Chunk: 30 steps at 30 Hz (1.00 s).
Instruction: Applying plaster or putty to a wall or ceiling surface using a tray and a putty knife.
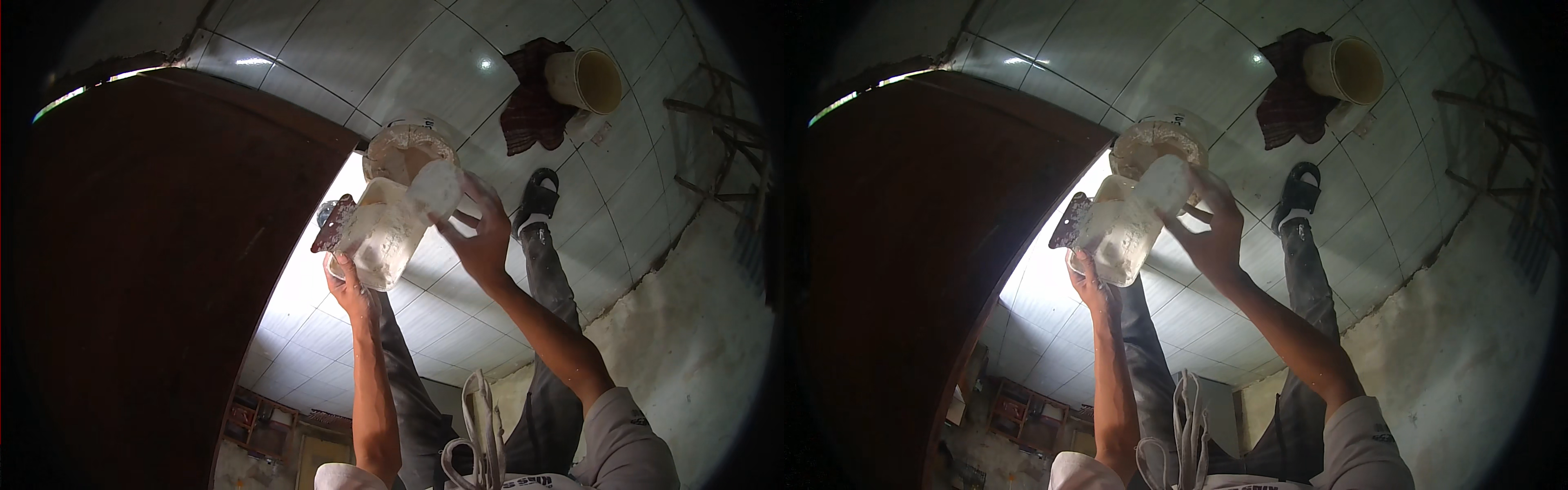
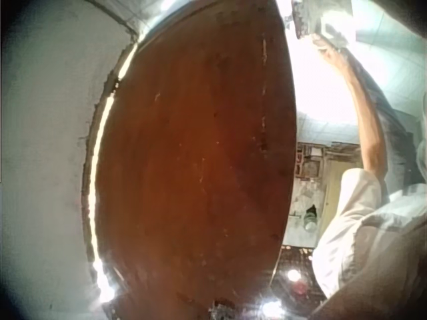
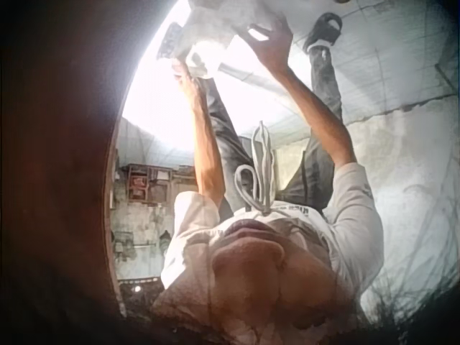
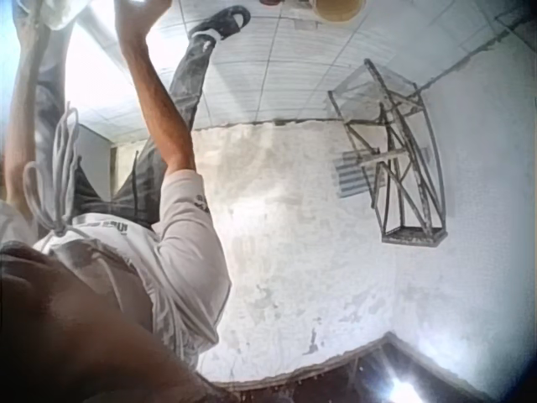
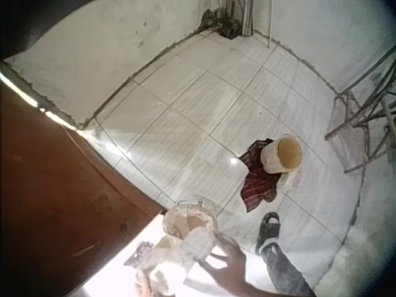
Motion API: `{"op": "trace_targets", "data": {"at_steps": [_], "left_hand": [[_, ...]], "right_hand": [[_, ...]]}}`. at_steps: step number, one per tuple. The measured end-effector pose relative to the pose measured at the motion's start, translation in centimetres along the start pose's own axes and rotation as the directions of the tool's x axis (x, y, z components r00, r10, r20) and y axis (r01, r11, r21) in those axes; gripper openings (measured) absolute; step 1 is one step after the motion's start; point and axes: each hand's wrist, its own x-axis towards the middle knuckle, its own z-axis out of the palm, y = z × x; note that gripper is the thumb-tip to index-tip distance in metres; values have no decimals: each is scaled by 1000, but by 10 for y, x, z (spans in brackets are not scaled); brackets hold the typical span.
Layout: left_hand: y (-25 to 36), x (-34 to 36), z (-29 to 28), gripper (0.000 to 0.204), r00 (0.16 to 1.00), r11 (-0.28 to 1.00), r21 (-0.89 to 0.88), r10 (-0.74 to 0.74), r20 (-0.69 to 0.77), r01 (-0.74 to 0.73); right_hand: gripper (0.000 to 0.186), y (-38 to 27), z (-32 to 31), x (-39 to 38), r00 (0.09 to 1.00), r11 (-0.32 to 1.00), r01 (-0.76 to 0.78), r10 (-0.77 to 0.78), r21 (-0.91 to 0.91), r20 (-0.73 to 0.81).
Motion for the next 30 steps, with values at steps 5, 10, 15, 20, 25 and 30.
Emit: {"op": "trace_targets", "data": {"at_steps": [5, 10, 15, 20, 25, 30], "left_hand": [[-3, 2, -2, 37, 1000, 1000, 17, 15, -13, -15], [-1, 3, -12, 35, 999, 997, 70, 24, -34, -21], [-2, 7, -15, 35, 1000, 993, 119, 18, 24, -21], [17, 3, -6, 37, 994, 996, 84, -10, 111, 1], [64, -17, 30, 36, 978, 996, 84, -53, 203, 37], [140, -61, 73, 36, 960, 990, 142, -29, 278, -12]], "right_hand": [[60, 42, -2, 18, 959, 921, -248, 277, 301, -59], [56, 83, 17, 34, 964, 964, -262, 259, 53, 53], [50, 132, 48, 58, 976, 952, 73, -7, -298, 217], [49, 105, 45, 92, 916, 962, -273, 254, 20, 311], [35, -19, -20, 107, 890, 900, -282, 115, 334, 442], [43, -177, -104, 98, 819, 986, 151, -166, 72, 550]]}}
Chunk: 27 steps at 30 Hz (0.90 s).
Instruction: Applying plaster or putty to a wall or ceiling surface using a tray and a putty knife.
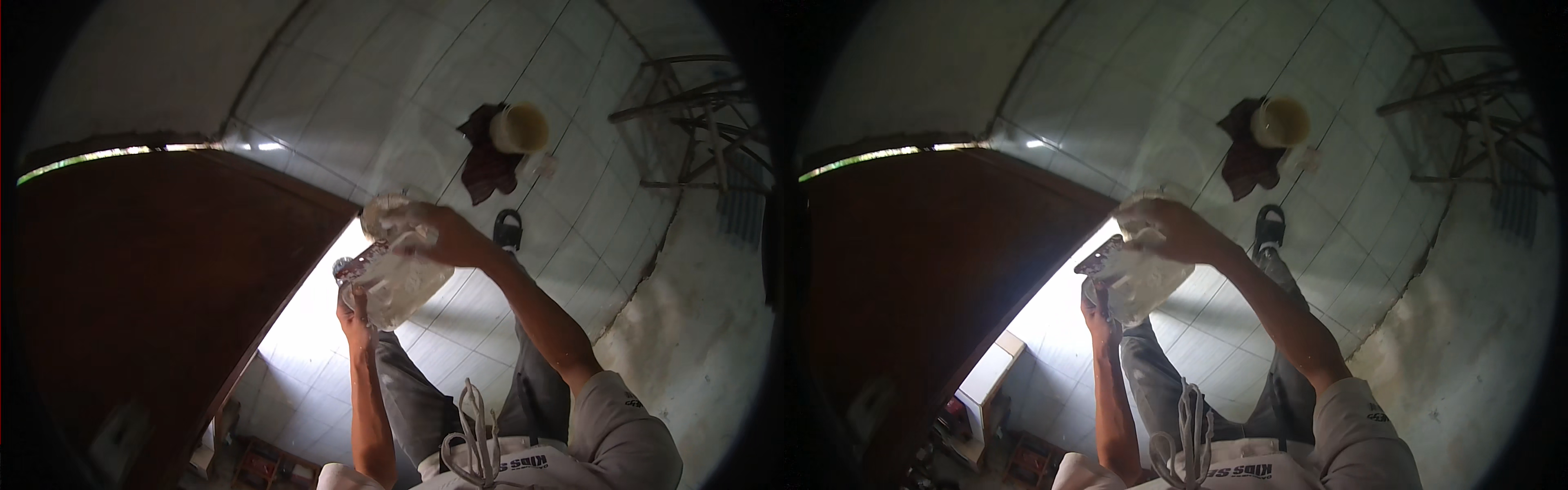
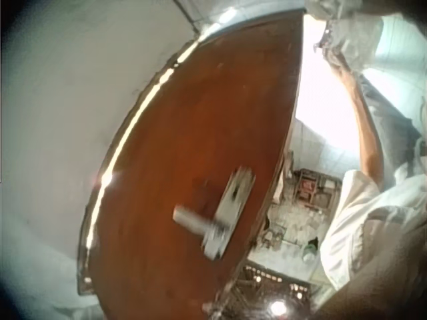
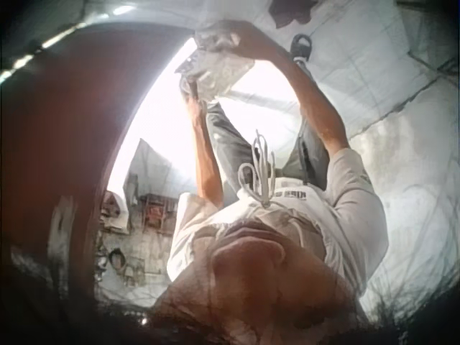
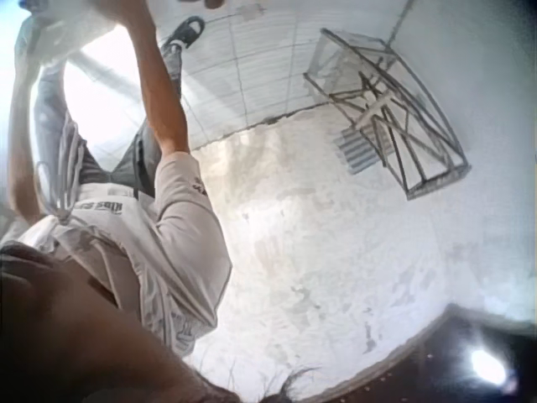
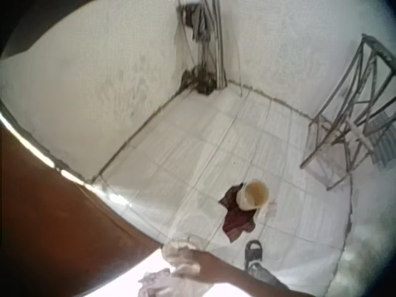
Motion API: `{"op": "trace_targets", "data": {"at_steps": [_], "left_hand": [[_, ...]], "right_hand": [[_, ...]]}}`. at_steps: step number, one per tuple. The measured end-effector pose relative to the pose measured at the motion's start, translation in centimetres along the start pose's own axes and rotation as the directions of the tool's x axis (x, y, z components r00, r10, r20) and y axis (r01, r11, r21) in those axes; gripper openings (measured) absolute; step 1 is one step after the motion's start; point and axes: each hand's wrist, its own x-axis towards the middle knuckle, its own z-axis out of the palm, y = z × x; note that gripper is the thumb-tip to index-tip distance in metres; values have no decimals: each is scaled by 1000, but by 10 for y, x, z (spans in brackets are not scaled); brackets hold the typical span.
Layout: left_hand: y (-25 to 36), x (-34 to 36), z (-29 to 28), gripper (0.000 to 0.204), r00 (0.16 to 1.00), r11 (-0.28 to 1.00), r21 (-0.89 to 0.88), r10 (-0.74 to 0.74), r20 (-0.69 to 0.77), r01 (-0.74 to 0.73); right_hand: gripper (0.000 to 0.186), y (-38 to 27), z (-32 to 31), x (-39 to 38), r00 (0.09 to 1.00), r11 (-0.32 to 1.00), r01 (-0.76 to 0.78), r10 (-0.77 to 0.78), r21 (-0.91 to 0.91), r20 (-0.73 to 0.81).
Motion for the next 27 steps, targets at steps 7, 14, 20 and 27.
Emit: {"op": "trace_targets", "data": {"at_steps": [7, 14, 20, 27], "left_hand": [[142, -72, 48, 29, 982, 999, -15, 54, 184, -52], [242, -150, 71, 27, 951, 986, -141, 125, 284, -88], [327, -222, 89, 27, 958, 978, -154, 176, 228, -143], [361, -246, 85, 32, 939, 951, -231, 258, 229, -205]], "right_hand": [[37, -186, -49, -19, 985, 852, 169, -129, -495, 114], [25, -330, -81, -73, 988, 853, 142, -89, -502, 128], [29, -421, -105, -117, 952, 762, 277, -301, -586, 59], [34, -458, -88, -152, 920, 612, 317, -385, -725, 77]]}}
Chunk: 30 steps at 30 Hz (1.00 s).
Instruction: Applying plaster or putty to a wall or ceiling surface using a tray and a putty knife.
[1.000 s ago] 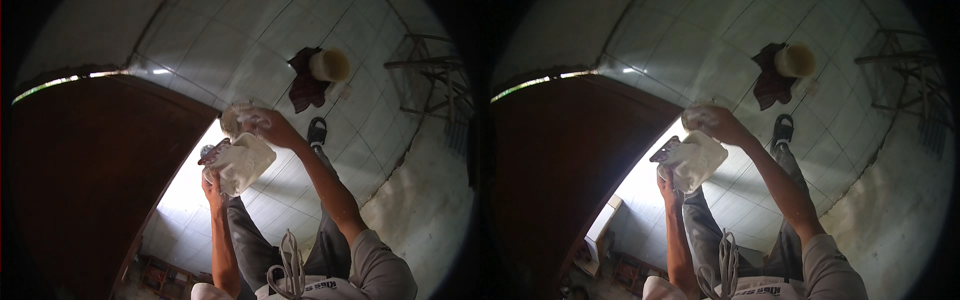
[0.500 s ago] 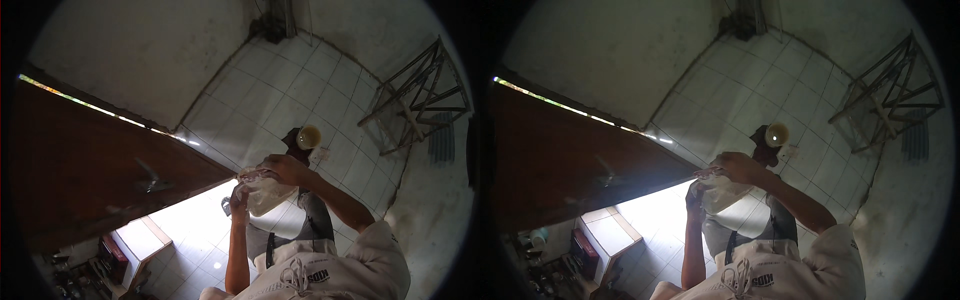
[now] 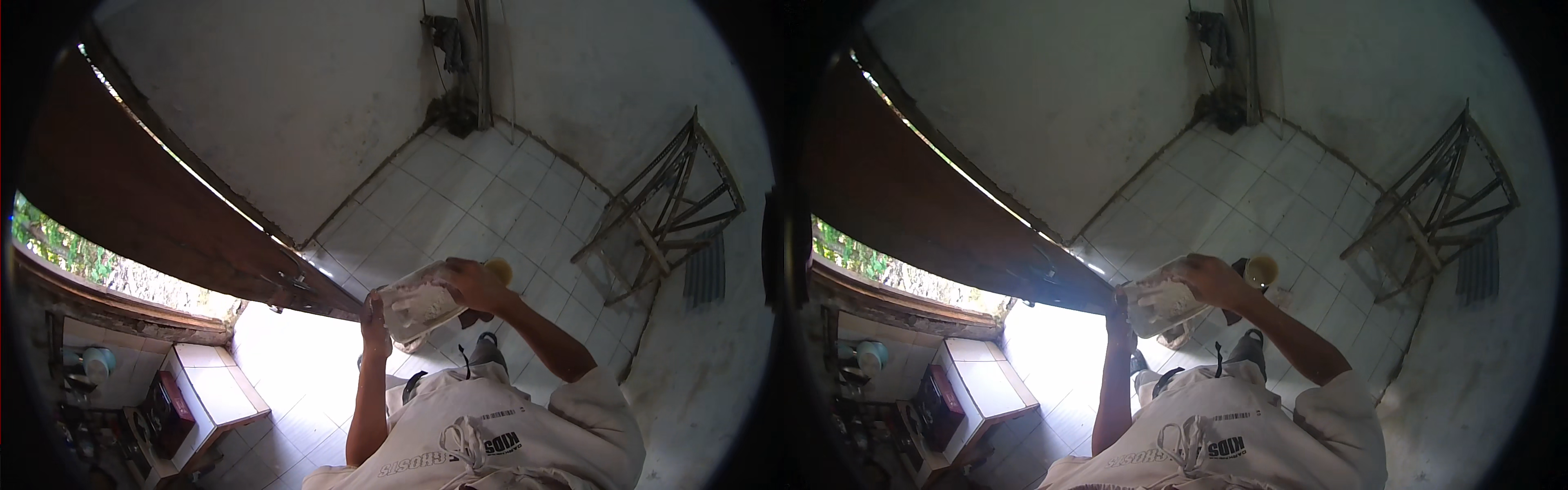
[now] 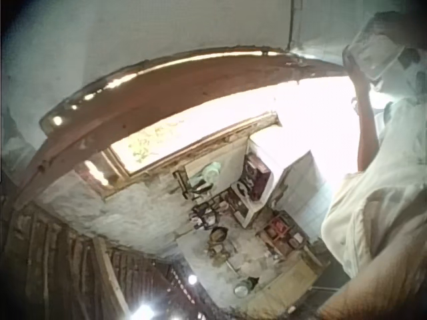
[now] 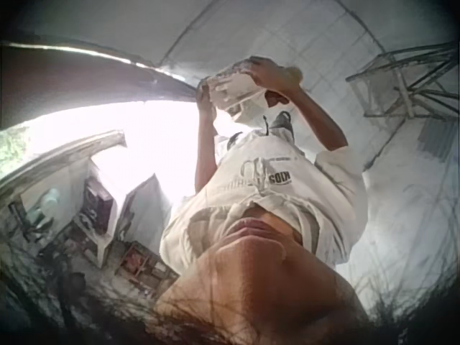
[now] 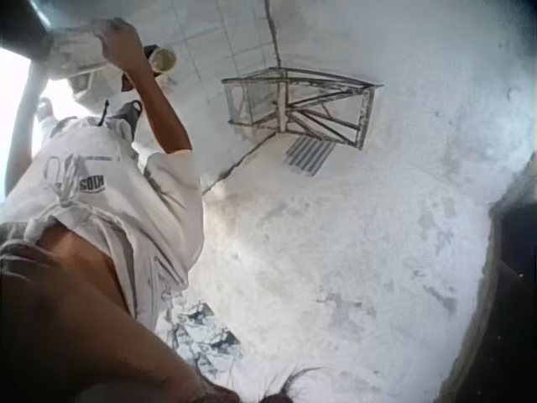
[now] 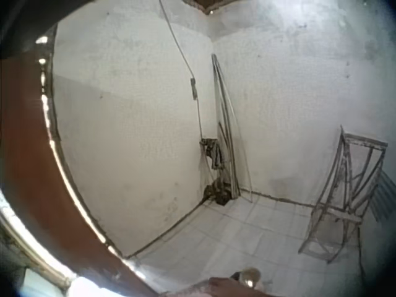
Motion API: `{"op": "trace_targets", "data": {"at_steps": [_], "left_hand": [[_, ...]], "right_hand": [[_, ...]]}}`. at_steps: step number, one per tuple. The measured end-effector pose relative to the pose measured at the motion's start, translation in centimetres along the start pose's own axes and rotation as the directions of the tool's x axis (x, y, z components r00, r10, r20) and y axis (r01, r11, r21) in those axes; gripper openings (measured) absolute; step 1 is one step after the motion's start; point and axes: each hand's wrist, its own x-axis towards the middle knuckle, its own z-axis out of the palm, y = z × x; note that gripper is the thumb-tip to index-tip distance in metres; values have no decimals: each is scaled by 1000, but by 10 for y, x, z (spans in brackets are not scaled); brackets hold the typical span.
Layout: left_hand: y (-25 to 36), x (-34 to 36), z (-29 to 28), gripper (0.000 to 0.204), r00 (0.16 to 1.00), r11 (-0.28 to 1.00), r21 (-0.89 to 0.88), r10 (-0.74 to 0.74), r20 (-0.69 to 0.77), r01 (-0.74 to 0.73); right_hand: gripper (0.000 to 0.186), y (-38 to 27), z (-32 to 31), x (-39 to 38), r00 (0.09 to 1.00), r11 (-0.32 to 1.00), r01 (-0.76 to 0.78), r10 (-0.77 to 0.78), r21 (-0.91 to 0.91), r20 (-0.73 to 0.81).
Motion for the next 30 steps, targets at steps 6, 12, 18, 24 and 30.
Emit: {"op": "trace_targets", "data": {"at_steps": [6, 12, 18, 24, 30], "left_hand": [[13, -8, -7, 37, 1000, 1000, 11, -5, -27, 5], [20, -15, -12, 38, 999, 1000, -4, -1, -34, 1], [28, -18, -23, 38, 993, 999, -17, 50, -103, -52], [42, -32, -22, 37, 985, 999, 36, 29, -171, -23], [31, -29, -33, 38, 985, 999, -30, 37, -171, -43]], "right_hand": [[37, -18, -3, -5, 998, 995, -47, 50, 85, -34], [34, -33, -4, 2, 988, 996, 11, 3, 88, -157], [30, -50, 13, -3, 987, 995, 97, -92, 38, -131], [29, -62, 9, 3, 978, 986, 89, -60, 142, -198], [31, -62, 13, -3, 979, 994, 111, -108, 11, -173]]}}
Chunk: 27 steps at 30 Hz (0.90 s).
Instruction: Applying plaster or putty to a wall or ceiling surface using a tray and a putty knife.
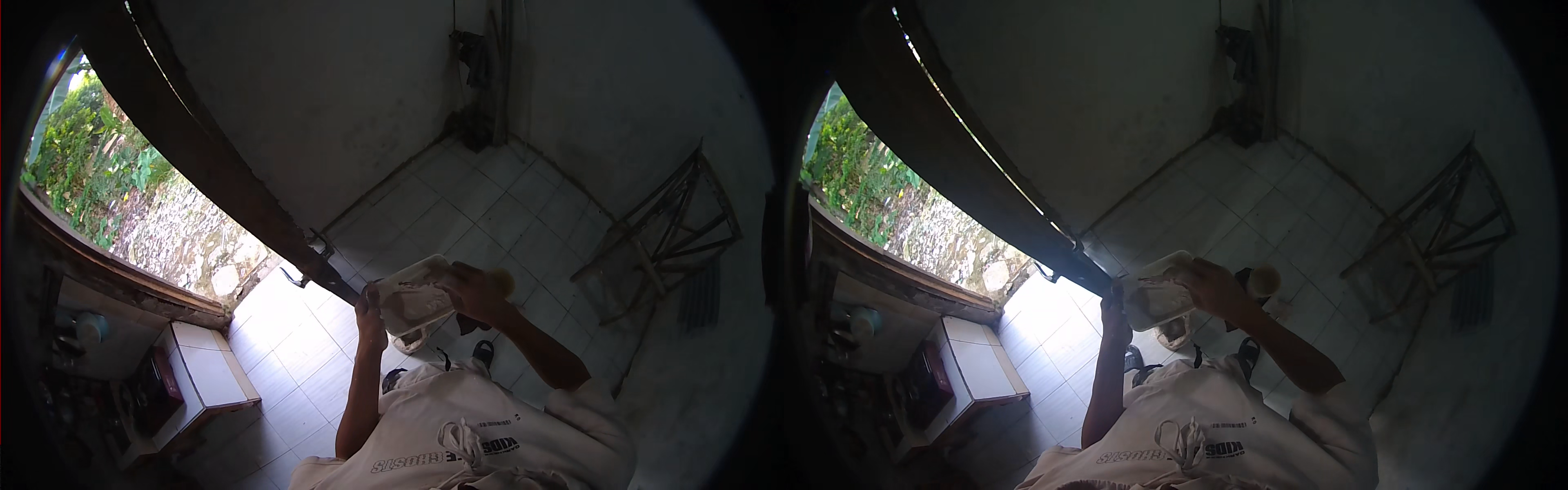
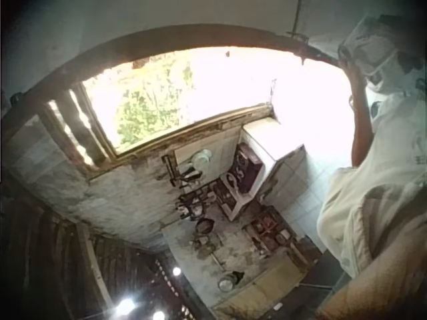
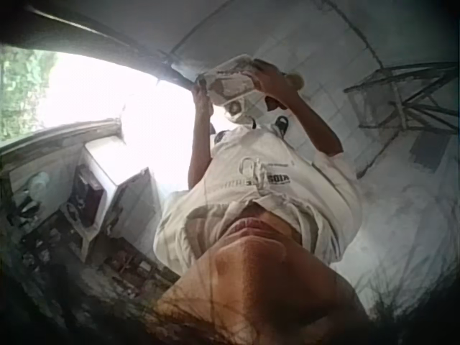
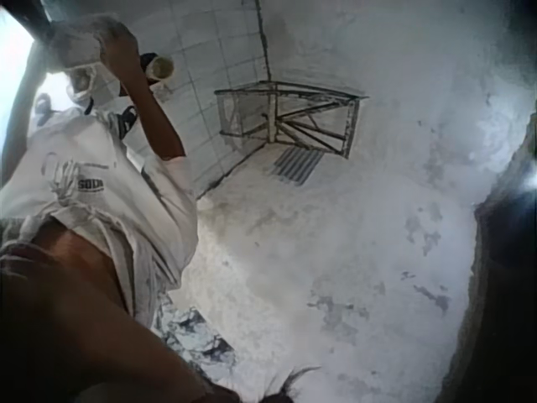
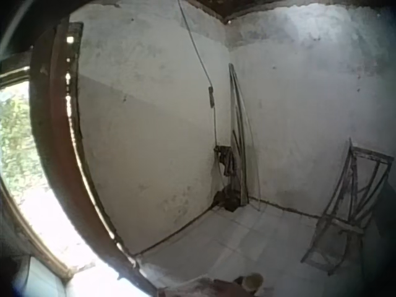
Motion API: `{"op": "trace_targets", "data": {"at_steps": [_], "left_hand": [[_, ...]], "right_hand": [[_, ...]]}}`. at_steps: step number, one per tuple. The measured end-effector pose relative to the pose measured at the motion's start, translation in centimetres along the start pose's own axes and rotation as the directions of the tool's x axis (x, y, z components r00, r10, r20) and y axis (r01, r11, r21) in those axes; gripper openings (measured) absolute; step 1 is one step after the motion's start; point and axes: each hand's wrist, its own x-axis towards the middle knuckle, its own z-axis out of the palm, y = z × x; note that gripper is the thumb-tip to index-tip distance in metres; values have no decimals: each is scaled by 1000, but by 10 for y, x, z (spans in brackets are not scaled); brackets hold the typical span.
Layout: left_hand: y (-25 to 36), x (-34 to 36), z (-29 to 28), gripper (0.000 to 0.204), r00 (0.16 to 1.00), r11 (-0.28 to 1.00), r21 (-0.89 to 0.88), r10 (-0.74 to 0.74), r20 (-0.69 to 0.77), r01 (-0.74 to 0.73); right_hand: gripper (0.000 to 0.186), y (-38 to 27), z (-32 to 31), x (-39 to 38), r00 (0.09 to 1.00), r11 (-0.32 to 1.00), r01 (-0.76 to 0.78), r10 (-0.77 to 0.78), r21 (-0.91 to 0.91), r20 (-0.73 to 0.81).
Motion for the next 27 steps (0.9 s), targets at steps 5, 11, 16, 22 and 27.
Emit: {"op": "trace_targets", "data": {"at_steps": [5, 11, 16, 22, 27], "left_hand": [[-15, 8, -13, 38, 999, 999, -28, 29, 24, -29], [-1, -5, -6, 38, 1000, 1000, 8, 8, 29, -9], [7, -6, -1, 37, 998, 998, 50, 31, 51, -33], [-6, 4, -20, 38, 993, 996, -18, 93, 78, -92], [-6, 4, -23, 40, 996, 998, -28, 60, 71, -58]], "right_hand": [[36, -2, 13, -11, 999, 997, -5, 2, 74, 35], [41, -12, -5, 5, 997, 994, -45, 50, 95, -52], [42, -3, 9, 1, 994, 990, 99, -104, -99, -45], [42, -10, 21, -17, 982, 981, 187, -184, -56, 51], [37, -7, 7, -9, 997, 997, 63, -60, 52, -46]]}}
